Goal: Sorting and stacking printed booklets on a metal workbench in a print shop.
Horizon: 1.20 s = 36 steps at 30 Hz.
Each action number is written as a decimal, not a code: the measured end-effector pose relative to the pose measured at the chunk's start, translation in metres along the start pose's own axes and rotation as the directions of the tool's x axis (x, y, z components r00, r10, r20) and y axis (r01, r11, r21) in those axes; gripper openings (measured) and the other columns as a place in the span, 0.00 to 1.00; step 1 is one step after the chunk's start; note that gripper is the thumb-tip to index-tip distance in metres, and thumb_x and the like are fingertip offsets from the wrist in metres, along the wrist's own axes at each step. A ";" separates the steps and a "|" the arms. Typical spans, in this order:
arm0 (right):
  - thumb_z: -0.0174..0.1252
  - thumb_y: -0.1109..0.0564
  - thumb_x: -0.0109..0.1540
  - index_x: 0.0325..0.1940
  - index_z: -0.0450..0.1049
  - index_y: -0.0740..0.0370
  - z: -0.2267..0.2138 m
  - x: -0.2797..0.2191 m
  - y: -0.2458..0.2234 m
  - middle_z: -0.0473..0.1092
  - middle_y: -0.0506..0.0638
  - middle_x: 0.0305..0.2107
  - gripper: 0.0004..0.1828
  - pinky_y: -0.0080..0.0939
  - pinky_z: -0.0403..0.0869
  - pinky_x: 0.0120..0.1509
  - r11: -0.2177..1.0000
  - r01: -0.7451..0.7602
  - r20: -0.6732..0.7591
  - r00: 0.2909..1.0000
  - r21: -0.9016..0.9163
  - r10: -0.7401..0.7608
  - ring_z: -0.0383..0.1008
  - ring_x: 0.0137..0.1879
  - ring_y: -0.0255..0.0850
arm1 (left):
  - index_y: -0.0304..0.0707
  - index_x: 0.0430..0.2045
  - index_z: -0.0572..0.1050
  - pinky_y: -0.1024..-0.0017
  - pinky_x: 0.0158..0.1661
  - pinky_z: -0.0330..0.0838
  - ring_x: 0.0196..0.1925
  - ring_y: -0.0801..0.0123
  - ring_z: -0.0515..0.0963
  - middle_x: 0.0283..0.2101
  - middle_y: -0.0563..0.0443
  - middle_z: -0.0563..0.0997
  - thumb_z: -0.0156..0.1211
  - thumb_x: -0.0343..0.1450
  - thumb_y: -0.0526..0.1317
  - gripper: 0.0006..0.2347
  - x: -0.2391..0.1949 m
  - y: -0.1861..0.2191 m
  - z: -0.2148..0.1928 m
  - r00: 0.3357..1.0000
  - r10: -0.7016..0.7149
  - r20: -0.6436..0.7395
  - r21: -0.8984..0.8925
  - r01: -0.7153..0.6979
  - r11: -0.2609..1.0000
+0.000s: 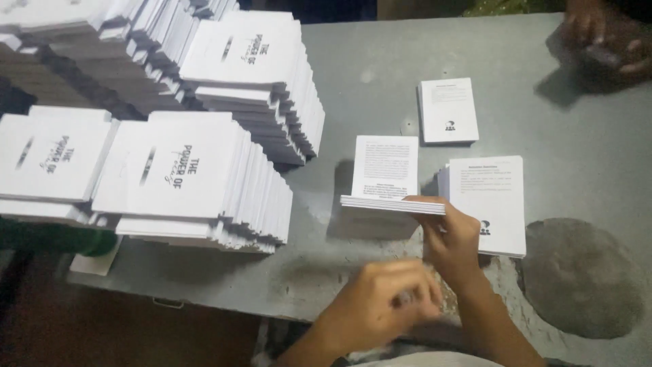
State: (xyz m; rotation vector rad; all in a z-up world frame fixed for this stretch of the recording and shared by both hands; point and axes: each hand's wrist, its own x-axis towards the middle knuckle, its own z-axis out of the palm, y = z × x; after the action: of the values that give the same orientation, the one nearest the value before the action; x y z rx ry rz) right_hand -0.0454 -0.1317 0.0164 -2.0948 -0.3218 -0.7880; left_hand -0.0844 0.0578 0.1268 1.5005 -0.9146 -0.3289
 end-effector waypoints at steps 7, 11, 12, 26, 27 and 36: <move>0.60 0.57 0.61 0.53 0.78 0.57 0.054 -0.041 -0.040 0.82 0.51 0.46 0.15 0.35 0.88 0.52 0.743 -0.649 0.692 0.612 0.164 0.382 0.86 0.49 0.41 | 0.30 0.33 0.74 0.69 0.47 0.76 0.42 0.60 0.82 0.40 0.42 0.81 0.48 0.80 0.46 0.16 -0.020 0.044 0.000 0.970 -0.034 0.242 -0.262 0.100 0.960; 0.55 0.57 0.64 0.69 0.59 0.50 0.013 -0.048 -0.045 0.80 0.56 0.42 0.29 0.38 0.81 0.48 0.769 -0.614 0.742 0.429 -0.180 0.516 0.83 0.46 0.45 | 0.35 0.32 0.78 0.70 0.46 0.79 0.39 0.66 0.84 0.36 0.49 0.83 0.47 0.81 0.43 0.14 -0.005 0.025 0.017 0.994 -0.087 0.071 -0.155 0.098 0.983; 0.55 0.55 0.66 0.77 0.52 0.48 -0.015 -0.037 -0.063 0.80 0.52 0.40 0.35 0.28 0.85 0.42 0.714 -0.645 0.707 0.368 -0.274 0.604 0.84 0.41 0.37 | 0.37 0.31 0.77 0.70 0.46 0.80 0.37 0.67 0.84 0.36 0.50 0.84 0.44 0.81 0.45 0.16 -0.002 0.017 0.021 0.997 -0.044 0.062 -0.169 0.053 0.984; 0.70 0.61 0.54 0.68 0.69 0.65 -0.123 0.049 0.120 0.73 0.66 0.55 0.38 0.63 0.67 0.68 0.788 -0.292 0.272 0.826 -0.541 0.493 0.71 0.63 0.65 | 0.32 0.42 0.74 0.63 0.37 0.84 0.38 0.56 0.86 0.37 0.36 0.82 0.39 0.86 0.54 0.22 0.141 -0.217 0.134 0.883 -0.467 -0.052 -0.896 0.165 0.412; 0.70 0.60 0.55 0.65 0.72 0.63 -0.123 0.045 0.125 0.74 0.62 0.54 0.34 0.61 0.67 0.69 0.781 -0.331 0.272 0.806 -0.530 0.526 0.71 0.63 0.62 | 0.30 0.43 0.72 0.62 0.38 0.83 0.38 0.54 0.86 0.37 0.33 0.82 0.38 0.86 0.55 0.23 0.139 -0.220 0.136 0.870 -0.493 -0.020 -0.899 0.199 0.389; 0.63 0.78 0.56 0.44 0.75 0.65 -0.121 0.020 0.086 0.77 0.57 0.47 0.17 0.58 0.73 0.65 0.972 -0.139 0.129 0.978 -0.188 0.164 0.76 0.59 0.58 | 0.25 0.50 0.70 0.54 0.43 0.83 0.45 0.44 0.84 0.46 0.25 0.79 0.43 0.80 0.70 0.35 0.133 -0.232 0.146 0.839 -0.526 -0.139 -0.876 0.143 0.460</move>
State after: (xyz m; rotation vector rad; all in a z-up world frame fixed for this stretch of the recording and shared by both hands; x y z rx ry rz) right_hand -0.0390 -0.2809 0.0278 -2.3195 -0.1697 -0.5948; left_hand -0.0205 -0.1621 -0.0739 0.7332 -0.0125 -0.6362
